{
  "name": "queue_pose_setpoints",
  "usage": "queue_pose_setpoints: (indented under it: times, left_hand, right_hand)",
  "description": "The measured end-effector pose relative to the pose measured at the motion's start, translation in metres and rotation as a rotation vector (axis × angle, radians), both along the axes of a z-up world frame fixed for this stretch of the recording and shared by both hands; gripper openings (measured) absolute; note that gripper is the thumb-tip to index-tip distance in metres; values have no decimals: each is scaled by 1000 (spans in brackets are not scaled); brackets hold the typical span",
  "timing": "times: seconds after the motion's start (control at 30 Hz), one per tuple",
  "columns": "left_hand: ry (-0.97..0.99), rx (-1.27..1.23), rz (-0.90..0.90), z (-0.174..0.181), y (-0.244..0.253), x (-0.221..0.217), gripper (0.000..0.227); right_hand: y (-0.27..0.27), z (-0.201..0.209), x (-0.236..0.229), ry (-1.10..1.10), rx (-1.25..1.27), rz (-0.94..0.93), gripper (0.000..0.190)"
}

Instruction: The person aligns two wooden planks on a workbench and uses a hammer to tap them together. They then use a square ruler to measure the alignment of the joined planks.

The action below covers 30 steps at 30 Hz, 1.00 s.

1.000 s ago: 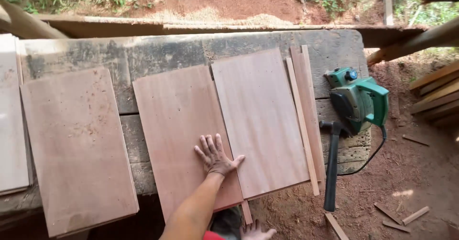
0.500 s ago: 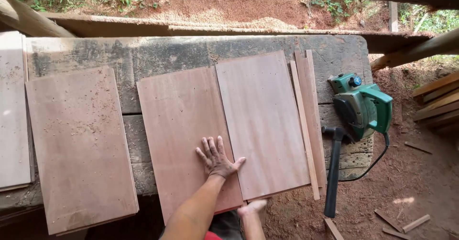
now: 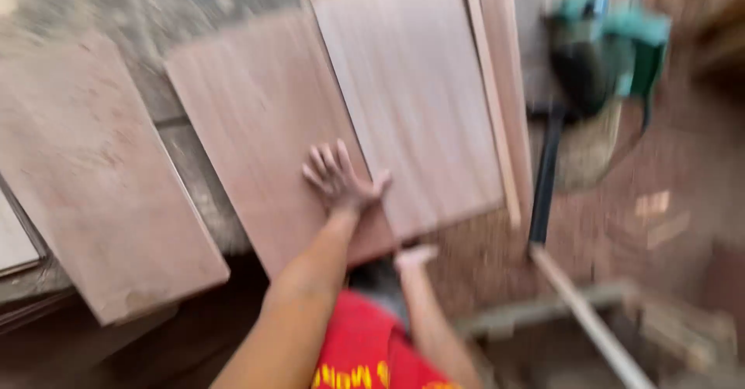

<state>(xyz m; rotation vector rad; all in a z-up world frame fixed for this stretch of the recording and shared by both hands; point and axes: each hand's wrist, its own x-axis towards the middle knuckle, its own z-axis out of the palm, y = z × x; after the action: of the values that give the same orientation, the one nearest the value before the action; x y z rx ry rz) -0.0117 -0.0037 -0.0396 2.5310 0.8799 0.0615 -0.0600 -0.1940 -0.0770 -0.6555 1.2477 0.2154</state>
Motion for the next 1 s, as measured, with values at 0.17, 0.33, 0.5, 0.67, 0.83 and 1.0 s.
queue_pose_setpoints:
  times: [0.17,0.33,0.5,0.67,0.83,1.0]
  left_hand:
    - [158,-67,-21,11,-1,9,136]
    - [106,-27,-14,-2,-4,5,137]
    - [108,-21,-17,3,-4,4,137]
    - [107,-33,-15,-2,-2,8,138]
    - [126,-81,-9,13,-3,5,137]
    - [138,-84,-10,10,0,3,137]
  right_hand:
    - [-19,30,-8,143,-37,-222,107]
    - [-3,-24,-11,-27,-101,-217,108]
    - [-15,-62,-21,-234,-141,-82,103]
    - [21,39,-6,204,-310,-80,91]
    - [-8,-61,-33,-59,-49,-61,72]
    - [-46,-2,-11,99,-818,238,50]
